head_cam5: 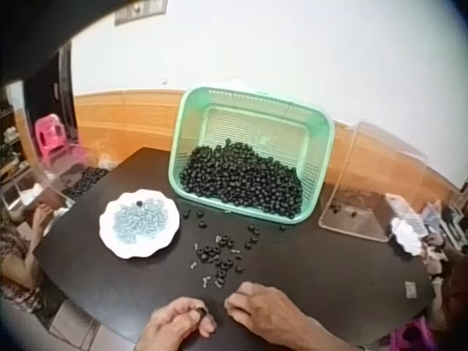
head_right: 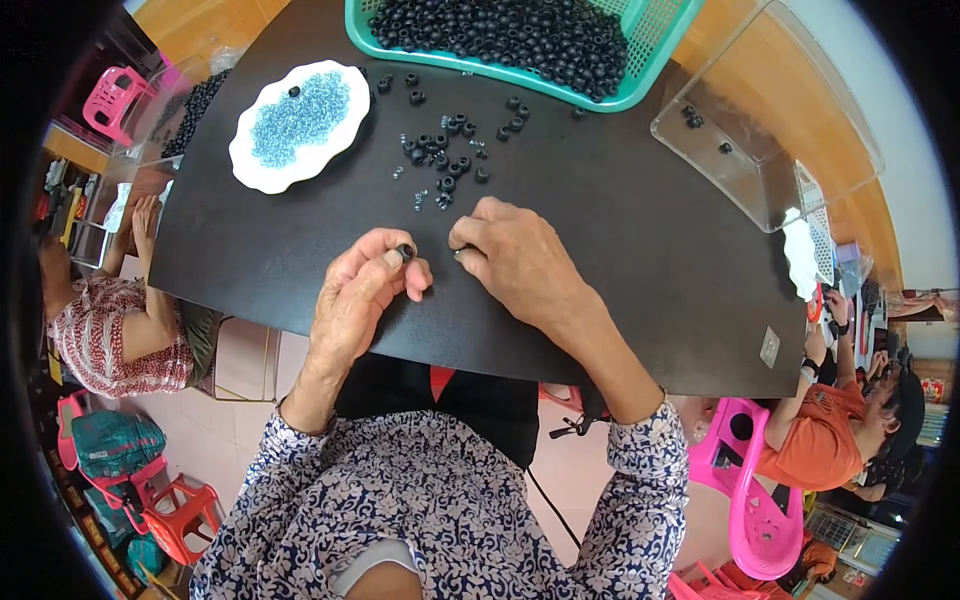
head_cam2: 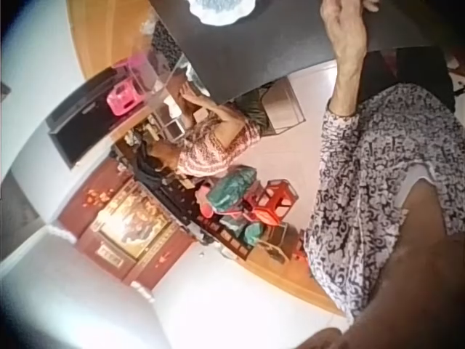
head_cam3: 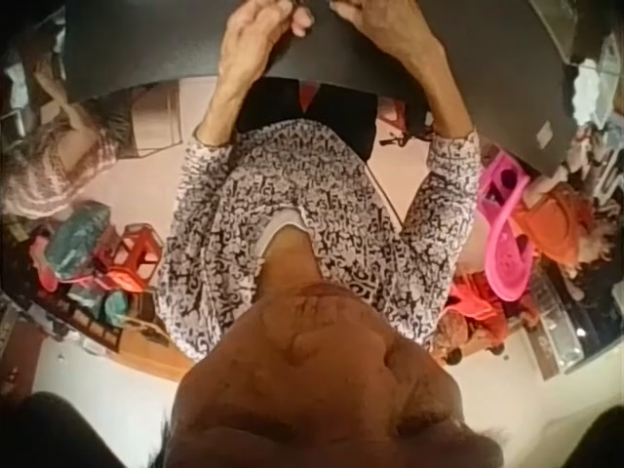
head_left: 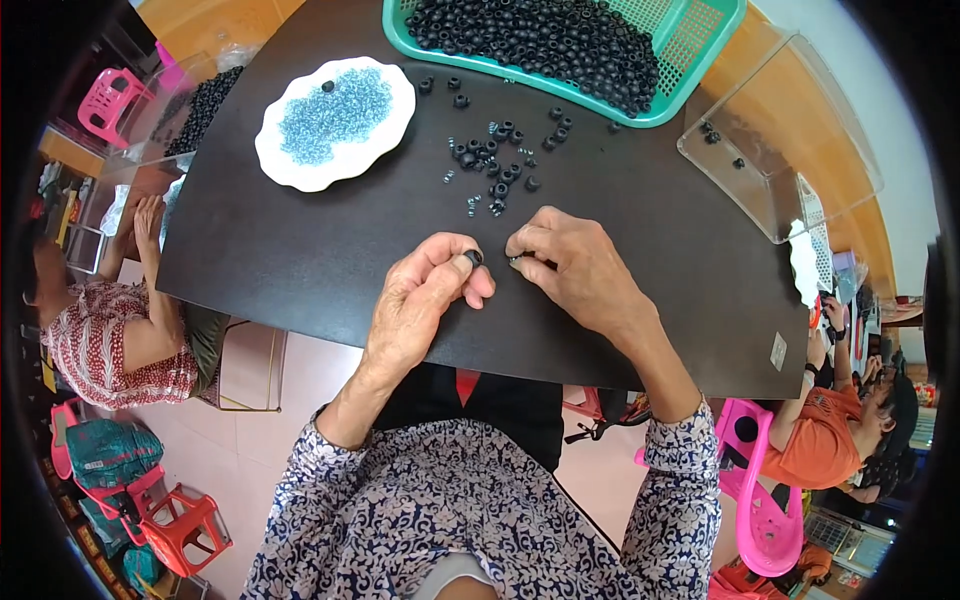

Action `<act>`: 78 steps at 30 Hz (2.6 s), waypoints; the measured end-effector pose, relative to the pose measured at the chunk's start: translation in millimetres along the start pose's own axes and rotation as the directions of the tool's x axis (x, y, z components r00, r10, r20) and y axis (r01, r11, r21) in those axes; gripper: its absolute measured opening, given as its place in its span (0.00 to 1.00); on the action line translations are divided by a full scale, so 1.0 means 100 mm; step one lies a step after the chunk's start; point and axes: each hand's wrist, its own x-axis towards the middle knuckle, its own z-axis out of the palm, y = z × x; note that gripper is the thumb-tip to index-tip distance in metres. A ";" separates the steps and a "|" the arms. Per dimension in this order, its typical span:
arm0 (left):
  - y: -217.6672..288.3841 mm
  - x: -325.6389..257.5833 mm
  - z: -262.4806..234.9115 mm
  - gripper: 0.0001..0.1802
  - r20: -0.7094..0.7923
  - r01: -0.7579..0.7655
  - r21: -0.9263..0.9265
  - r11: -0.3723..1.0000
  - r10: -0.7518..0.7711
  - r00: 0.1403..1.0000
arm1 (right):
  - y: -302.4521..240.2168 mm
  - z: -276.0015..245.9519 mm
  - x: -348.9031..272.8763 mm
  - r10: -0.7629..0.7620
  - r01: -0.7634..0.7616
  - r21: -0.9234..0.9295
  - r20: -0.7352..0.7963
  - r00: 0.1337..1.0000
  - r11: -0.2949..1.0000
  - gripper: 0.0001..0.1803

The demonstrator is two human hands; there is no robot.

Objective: Assembling small components by inserting blue beads into black rings.

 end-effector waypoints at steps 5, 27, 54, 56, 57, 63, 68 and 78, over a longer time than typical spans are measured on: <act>-0.02 0.03 -0.03 0.12 0.027 -0.040 0.026 0.999 0.039 0.999 | -0.04 0.05 0.01 0.016 -0.016 -0.009 -0.071 0.997 1.000 0.06; -0.04 -0.05 0.02 0.10 0.043 -0.160 0.149 0.976 0.155 0.987 | -0.35 0.14 -0.05 0.232 -0.130 0.700 -0.052 0.971 0.702 0.07; 0.06 0.03 -0.01 0.12 0.113 0.088 -0.089 0.992 -0.077 0.991 | -0.14 0.30 -0.01 -0.116 0.252 0.433 -0.315 0.942 0.865 0.16; 0.06 0.01 -0.04 0.13 0.085 0.086 -0.159 0.983 -0.073 0.994 | -0.16 0.30 -0.01 -0.106 0.232 0.443 -0.291 0.951 0.866 0.15; 0.04 0.02 -0.05 0.13 0.094 0.084 -0.184 0.979 -0.068 0.993 | -0.16 0.28 -0.02 -0.102 0.221 0.423 -0.285 0.953 0.879 0.16; 0.02 0.06 -0.04 0.13 0.150 0.035 -0.097 0.995 -0.020 0.989 | -0.06 0.30 -0.02 -0.157 0.289 0.390 -0.337 0.928 0.874 0.19; 0.01 0.07 -0.05 0.12 0.101 0.034 -0.174 0.984 -0.017 0.995 | -0.03 -0.01 -0.01 0.015 0.066 0.457 -0.172 0.985 0.887 0.16; -0.01 0.09 -0.11 0.13 0.109 0.053 -0.341 0.938 -0.017 0.994 | 1.55 -0.60 0.55 -0.032 -0.217 -0.304 -0.644 0.764 0.928 0.10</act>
